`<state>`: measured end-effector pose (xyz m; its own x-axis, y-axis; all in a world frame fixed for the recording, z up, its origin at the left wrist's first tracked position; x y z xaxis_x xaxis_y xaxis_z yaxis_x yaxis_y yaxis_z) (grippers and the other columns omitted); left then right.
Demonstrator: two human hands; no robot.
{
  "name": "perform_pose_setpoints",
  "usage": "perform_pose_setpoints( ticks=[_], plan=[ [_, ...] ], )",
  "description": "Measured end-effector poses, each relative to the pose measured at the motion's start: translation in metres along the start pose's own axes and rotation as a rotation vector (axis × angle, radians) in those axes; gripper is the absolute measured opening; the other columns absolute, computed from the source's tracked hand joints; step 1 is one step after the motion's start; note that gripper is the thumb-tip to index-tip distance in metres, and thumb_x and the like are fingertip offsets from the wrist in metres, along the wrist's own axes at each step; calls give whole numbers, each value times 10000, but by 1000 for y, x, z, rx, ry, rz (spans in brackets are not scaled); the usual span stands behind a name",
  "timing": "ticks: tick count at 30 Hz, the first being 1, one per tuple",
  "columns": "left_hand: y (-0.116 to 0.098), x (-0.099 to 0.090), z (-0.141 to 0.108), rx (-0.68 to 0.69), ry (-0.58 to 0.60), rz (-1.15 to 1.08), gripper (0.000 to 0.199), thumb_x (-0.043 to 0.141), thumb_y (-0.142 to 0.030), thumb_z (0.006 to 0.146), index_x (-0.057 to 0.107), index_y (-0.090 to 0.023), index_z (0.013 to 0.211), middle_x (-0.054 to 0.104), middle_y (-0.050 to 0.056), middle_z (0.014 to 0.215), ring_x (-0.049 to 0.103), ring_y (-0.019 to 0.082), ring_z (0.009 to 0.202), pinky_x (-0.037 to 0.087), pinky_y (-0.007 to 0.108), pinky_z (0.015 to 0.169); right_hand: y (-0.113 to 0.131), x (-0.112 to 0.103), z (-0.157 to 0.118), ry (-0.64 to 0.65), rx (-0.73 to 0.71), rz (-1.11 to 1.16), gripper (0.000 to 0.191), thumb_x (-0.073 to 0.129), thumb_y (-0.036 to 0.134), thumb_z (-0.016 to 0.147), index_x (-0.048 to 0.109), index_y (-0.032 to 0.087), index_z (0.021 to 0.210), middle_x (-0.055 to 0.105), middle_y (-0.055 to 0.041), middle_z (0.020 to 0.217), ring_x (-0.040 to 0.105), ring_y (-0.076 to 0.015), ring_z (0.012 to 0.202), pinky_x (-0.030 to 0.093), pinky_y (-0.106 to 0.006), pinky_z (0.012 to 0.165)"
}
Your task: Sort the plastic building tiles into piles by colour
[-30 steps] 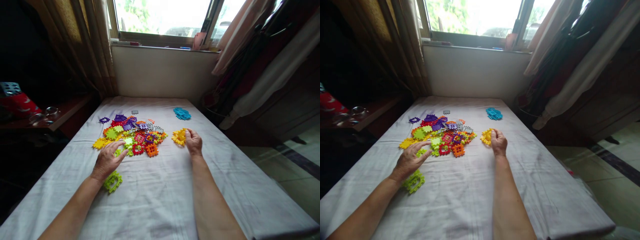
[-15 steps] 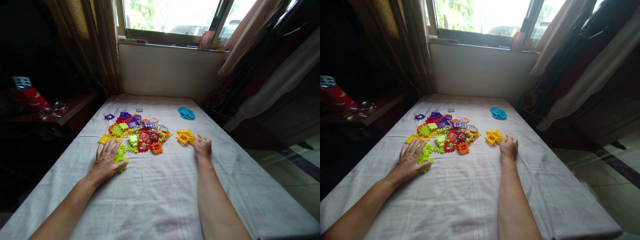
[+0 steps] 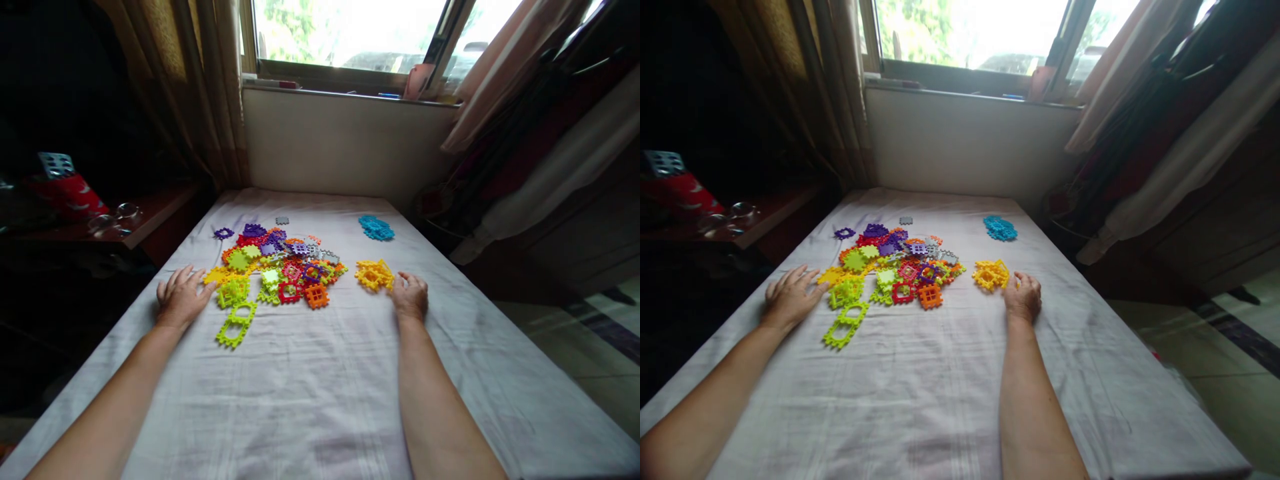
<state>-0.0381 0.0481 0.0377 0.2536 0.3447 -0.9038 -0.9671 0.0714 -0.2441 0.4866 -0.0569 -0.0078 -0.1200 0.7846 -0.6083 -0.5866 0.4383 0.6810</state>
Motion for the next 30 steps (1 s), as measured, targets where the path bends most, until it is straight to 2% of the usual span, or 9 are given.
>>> perform_pose_setpoints(
  ticks=[4,7,11,13,15,18,21,26,30],
  plan=[
    [2,8,13,-42,37,-45,395,628,-523,753,711,-236,1012,614,180,1330,502,404,1280,305,646,1074,1,-1,-1,12,-6,15,324,504,330,796,740,179,959,623,-141,1095,557,-265,1100,440,-423,1003],
    [6,7,15,-127,-5,-186,344,663,-475,717,702,-231,956,725,144,1104,636,351,1086,447,524,978,1,-2,-1,-1,-35,44,312,505,324,787,733,173,937,629,-140,1053,558,-269,1088,448,-426,988],
    [9,-5,4,-255,-157,-311,333,545,-441,820,681,-200,1006,743,101,983,688,280,901,527,392,779,10,-11,-2,-108,-71,89,324,479,304,780,736,160,914,657,-141,1022,577,-268,1063,457,-394,968],
    [-2,-14,-5,-169,-234,-317,356,500,-459,864,673,-184,1008,740,94,957,690,262,878,528,373,771,21,-16,-4,-145,-90,104,333,457,285,780,737,156,905,677,-134,980,608,-257,995,473,-371,930],
    [-23,-21,-15,39,-284,-326,341,490,-460,892,675,-188,982,741,75,945,693,236,876,529,351,809,37,-21,-10,-110,-119,135,339,443,281,784,734,159,906,699,-114,907,635,-237,876,495,-341,853],
    [-63,-24,-33,408,-259,-338,287,473,-409,934,687,-220,970,747,49,1002,694,202,947,524,318,887,67,-21,-27,58,-193,228,331,441,301,799,728,171,902,704,-60,748,630,-197,685,499,-292,708],
    [-95,-18,-48,621,-201,-350,258,467,-353,954,698,-241,976,749,48,1032,694,178,966,531,294,892,102,-15,-55,358,-326,357,310,474,346,833,731,183,894,644,-6,573,595,-159,546,470,-251,605],
    [-113,-8,-59,720,-148,-325,251,460,-310,962,699,-239,992,756,53,988,702,174,924,546,299,843,147,-7,-110,821,-540,439,254,545,394,877,725,229,806,653,23,594,565,-111,536,415,-199,543],
    [-114,-8,-61,762,-201,-279,207,487,-264,954,687,-220,985,755,56,942,700,175,887,534,293,823,161,2,-141,1010,-478,539,221,601,408,862,730,231,890,685,18,666,567,-101,565,420,-183,526]
  ],
)
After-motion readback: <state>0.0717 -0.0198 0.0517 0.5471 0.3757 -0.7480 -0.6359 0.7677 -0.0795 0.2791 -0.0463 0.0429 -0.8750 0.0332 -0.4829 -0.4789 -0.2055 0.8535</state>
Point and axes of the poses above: each hand's wrist, its own z-axis towards the middle knuckle, its own x-axis out of the palm, y = z × x, the point moved 3 cm from there along z, towards the middle knuckle
